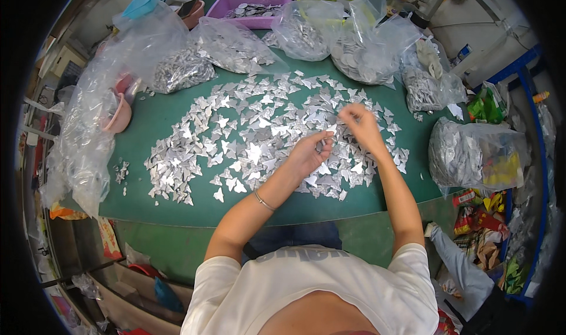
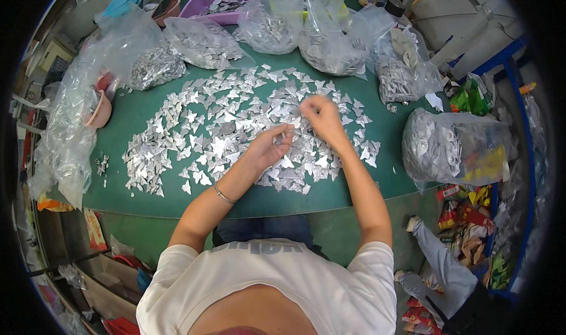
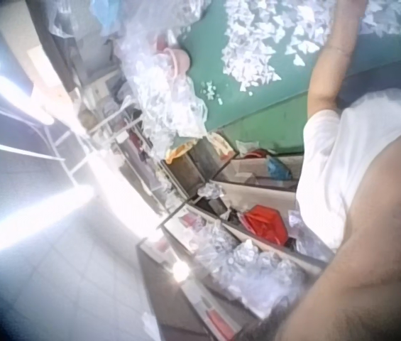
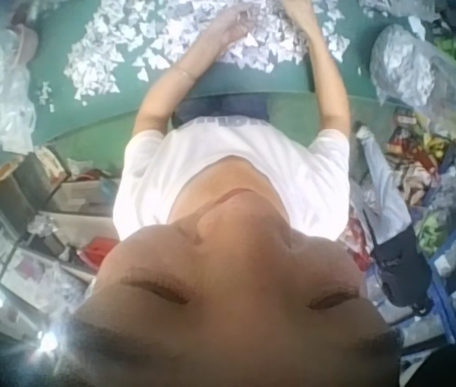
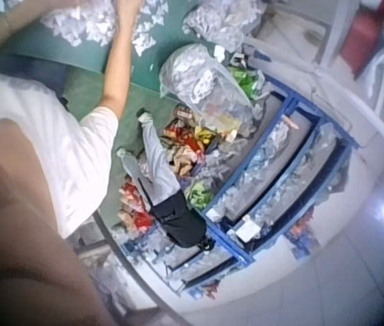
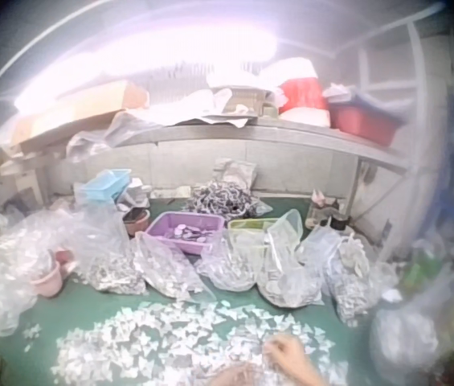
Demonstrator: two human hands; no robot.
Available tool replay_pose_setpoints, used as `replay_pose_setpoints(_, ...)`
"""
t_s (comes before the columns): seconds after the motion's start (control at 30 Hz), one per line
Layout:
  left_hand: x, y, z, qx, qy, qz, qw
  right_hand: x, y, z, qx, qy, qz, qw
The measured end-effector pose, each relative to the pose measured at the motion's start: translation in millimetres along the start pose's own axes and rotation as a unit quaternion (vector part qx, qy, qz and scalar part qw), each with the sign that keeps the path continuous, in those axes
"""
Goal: The person sorts silver butterfly-shaped decorative items on a green table by hand and places them into plastic bags.
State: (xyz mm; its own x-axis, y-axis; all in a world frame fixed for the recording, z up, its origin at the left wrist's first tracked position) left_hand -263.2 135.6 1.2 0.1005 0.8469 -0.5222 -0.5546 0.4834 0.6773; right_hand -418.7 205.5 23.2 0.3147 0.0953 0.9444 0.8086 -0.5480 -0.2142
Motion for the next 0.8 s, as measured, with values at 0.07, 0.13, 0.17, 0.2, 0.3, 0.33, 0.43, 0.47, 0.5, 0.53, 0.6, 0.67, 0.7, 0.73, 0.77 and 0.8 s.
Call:
replay_pose_setpoints(0.07,12,-17,-5,0.068,-0.026,0.032,0.997,-24,-19,-22,-0.103,-0.078,0.267,0.955)
replay_pose_setpoints(0.13,14,-8,5,0.045,-0.040,0.008,0.998,-48,-25,-29,-0.129,-0.128,0.389,0.903)
replay_pose_setpoints(0.17,17,-12,11,0.055,-0.037,0.003,0.998,-54,-27,-30,-0.104,-0.121,0.398,0.904)
replay_pose_setpoints(0.2,21,-15,17,0.065,-0.033,-0.003,0.997,-60,-29,-30,-0.079,-0.114,0.407,0.903)
replay_pose_setpoints(0.3,24,-12,45,-0.025,-0.015,0.028,0.999,-54,-21,-32,-0.030,-0.113,0.440,0.890)
replay_pose_setpoints(0.33,25,-8,55,-0.063,-0.017,0.045,0.997,-52,-19,-30,-0.020,-0.114,0.456,0.883)
replay_pose_setpoints(0.43,42,-20,68,-0.001,0.015,0.061,0.998,-51,-18,-31,-0.016,-0.178,0.426,0.887)
replay_pose_setpoints(0.47,47,-24,72,0.025,0.023,0.053,0.998,-50,-17,-32,-0.002,-0.193,0.413,0.890)
replay_pose_setpoints(0.5,52,-28,76,0.034,0.031,0.063,0.997,-49,-17,-35,0.010,-0.182,0.409,0.894)
replay_pose_setpoints(0.53,53,-27,79,0.016,0.026,0.047,0.998,-51,-17,-37,-0.003,-0.190,0.389,0.901)
replay_pose_setpoints(0.6,56,-20,87,-0.018,0.014,0.015,1.000,-53,-22,-37,-0.030,-0.204,0.350,0.914)
replay_pose_setpoints(0.67,56,-7,95,-0.065,0.017,0.009,0.998,-58,-34,-34,-0.123,-0.109,0.206,0.965)
replay_pose_setpoints(0.7,57,-4,98,-0.086,0.017,0.004,0.996,-61,-43,-26,-0.173,-0.046,0.082,0.980)
replay_pose_setpoints(0.73,63,-10,99,-0.046,0.012,0.030,0.998,-58,-48,-17,-0.220,0.019,-0.045,0.974)
replay_pose_setpoints(0.77,72,-25,98,-0.006,0.007,0.057,0.998,-35,-43,-4,-0.245,0.069,-0.193,0.948)
replay_pose_setpoints(0.8,77,-30,96,0.048,-0.004,0.081,0.996,-16,-45,11,-0.230,0.044,-0.172,0.957)
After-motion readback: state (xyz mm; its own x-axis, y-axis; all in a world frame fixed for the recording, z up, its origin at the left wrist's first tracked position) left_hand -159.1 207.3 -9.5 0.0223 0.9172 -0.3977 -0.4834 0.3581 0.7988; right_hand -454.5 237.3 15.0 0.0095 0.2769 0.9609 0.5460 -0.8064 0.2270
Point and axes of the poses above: each hand's wrist, its own z-axis away from the middle knuckle, its own y-axis out of the palm, x = y × z, the point moved 2 cm from there along -z, towards the middle knuckle, and after that the axes turned 14 degrees about -z, right-handed, at the moved point
